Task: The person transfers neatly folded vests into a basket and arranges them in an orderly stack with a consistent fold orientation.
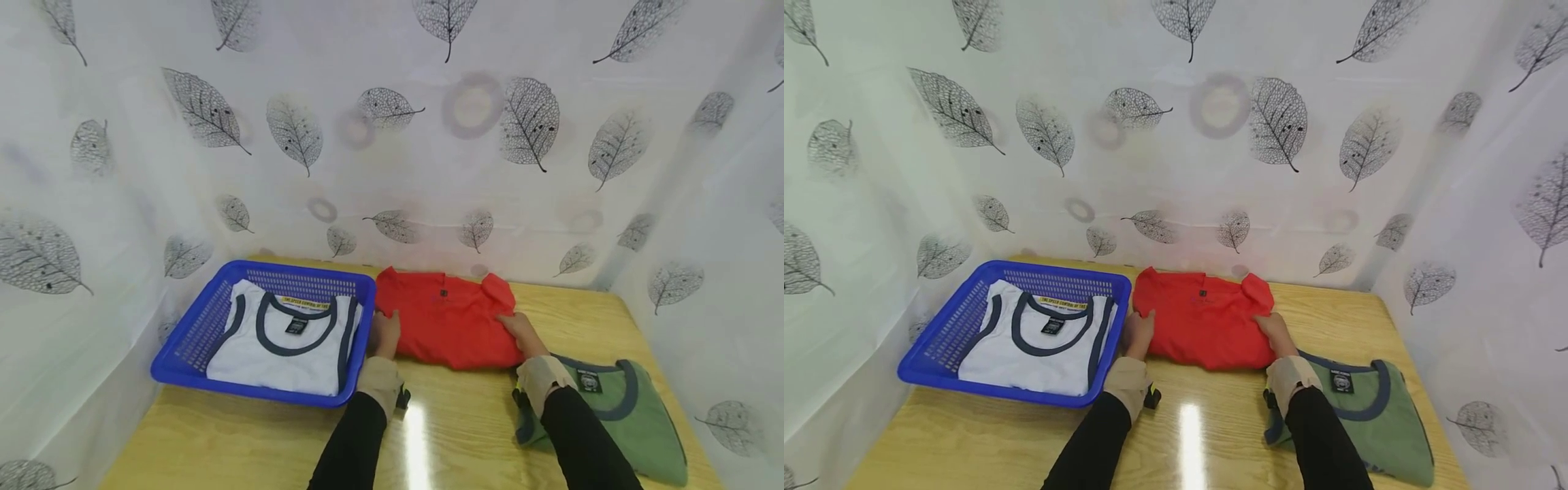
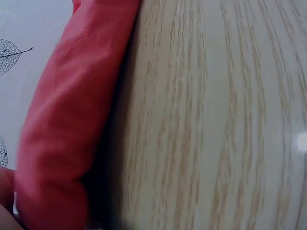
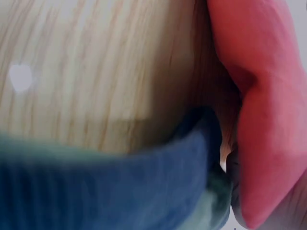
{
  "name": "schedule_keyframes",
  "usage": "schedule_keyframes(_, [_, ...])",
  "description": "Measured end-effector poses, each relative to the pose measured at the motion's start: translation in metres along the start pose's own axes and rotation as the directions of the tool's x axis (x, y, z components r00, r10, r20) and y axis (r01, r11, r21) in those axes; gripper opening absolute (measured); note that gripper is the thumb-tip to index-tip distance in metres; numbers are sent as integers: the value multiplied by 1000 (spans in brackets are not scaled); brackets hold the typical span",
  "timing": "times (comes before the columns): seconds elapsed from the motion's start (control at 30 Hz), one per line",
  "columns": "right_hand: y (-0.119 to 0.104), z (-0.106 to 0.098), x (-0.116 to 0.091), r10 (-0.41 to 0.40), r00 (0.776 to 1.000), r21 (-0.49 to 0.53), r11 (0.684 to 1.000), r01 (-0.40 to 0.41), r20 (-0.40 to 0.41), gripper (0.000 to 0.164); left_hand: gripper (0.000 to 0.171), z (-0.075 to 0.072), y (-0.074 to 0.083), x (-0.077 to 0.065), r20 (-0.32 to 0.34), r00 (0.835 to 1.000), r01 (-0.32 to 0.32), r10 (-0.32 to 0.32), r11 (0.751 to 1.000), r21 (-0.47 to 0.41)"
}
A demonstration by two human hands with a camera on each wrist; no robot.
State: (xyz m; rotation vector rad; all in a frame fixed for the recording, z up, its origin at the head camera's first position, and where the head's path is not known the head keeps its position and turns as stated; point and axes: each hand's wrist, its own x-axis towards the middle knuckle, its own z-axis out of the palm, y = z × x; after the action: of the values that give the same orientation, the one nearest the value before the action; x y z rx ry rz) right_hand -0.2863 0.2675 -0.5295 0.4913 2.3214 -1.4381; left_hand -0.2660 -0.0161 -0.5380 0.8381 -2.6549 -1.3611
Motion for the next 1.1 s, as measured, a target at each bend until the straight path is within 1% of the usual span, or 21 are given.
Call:
schedule_keyframes(0.07, [-2, -1, -5, 14, 1000, -6, 1000, -14, 17, 47, 53, 0, 2, -1, -9, 1000, -3, 4, 998, 57])
schedule_keyframes(0.1, [-3, -2, -7, 7, 1000, -10, 1000, -7, 27, 49, 56, 0, 3, -1, -17, 1000, -4, 5, 997, 79])
schedule_keyframes(0.2, [-2, -2, -8, -17, 1000, -27, 999, 17, 19, 55, 69, 2, 8, -2, -35, 999, -28, 33, 991, 132])
schedule_keyframes(0.23, [-2, -2, -8, -32, 999, -32, 999, 32, 14, 56, 72, 3, 10, -2, -25, 999, -35, 39, 988, 152])
schedule_keyframes(0.3, [-4, 0, -10, -54, 999, -37, 998, 54, 3, 60, 75, 4, 13, -1, 5, 999, -38, 38, 987, 157])
schedule_keyframes(0.33, [-5, 1, -10, -50, 999, -30, 998, 50, -3, 61, 74, 5, 13, -1, 26, 999, -38, 34, 986, 162])
schedule_keyframes(0.4, [-6, 3, -11, -30, 1000, -16, 999, 30, -4, 65, 71, 5, 15, -1, 72, 997, -18, 6, 986, 165])
schedule_keyframes(0.5, [-3, 3, -7, 11, 1000, 27, 1000, -11, 24, 72, 62, 5, 16, 1, 116, 993, 5, -21, 991, 134])
schedule_keyframes(0.53, [-1, 2, -4, 23, 999, 35, 999, -24, 36, 74, 58, 5, 16, 2, 125, 992, 3, -18, 992, 122])
schedule_keyframes(0.57, [5, -1, 3, 14, 998, 41, 999, -16, 53, 77, 55, 6, 17, 2, 130, 991, -2, -13, 994, 111])
schedule_keyframes(0.67, [10, -3, 7, 13, 997, 51, 999, -17, 75, 78, 48, 7, 19, 5, 126, 992, -40, 30, 996, 77])
schedule_keyframes(0.77, [8, 0, 5, -12, 998, 66, 998, 8, 59, 70, 44, 7, 18, 8, 109, 992, -67, 66, 998, 5])
schedule_keyframes(0.8, [3, 2, -2, -8, 999, 66, 998, 5, 43, 68, 43, 7, 18, 8, 100, 992, -75, 77, 997, -26])
schedule_keyframes(0.83, [3, 3, -3, -25, 999, 74, 997, 22, 39, 66, 48, 36, -2, 35, 73, 992, -94, 98, 994, -55])
schedule_keyframes(0.87, [2, 3, -5, -40, 999, 80, 996, 37, 33, 66, 48, 57, -17, 55, 65, 992, -104, 110, 990, -91])
schedule_keyframes(0.9, [1, 3, -6, -52, 998, 81, 996, 49, 26, 66, 48, 72, -27, 69, 56, 991, -111, 119, 986, -128])
schedule_keyframes(0.93, [2, 2, -7, -65, 998, 81, 995, 62, 22, 67, 48, 87, -37, 82, 28, 989, -140, 146, 978, -158])
schedule_keyframes(0.97, [2, 1, -7, -77, 997, 83, 994, 76, 18, 68, 48, 95, -41, 88, 20, 986, -158, 164, 970, -183])
schedule_keyframes(1.03, [1, 1, -8, -93, 996, 95, 991, 92, 8, 69, 46, 102, -44, 94, 14, 981, -186, 195, 953, -237])
schedule_keyframes(1.07, [1, 0, -8, -98, 995, 99, 990, 97, 2, 69, 43, 74, -23, 67, 33, 980, -181, 197, 944, -275])
schedule_keyframes(1.1, [0, 0, -9, -108, 994, 101, 989, 108, -3, 68, 41, 53, -8, 46, 35, 977, -190, 210, 935, -301])
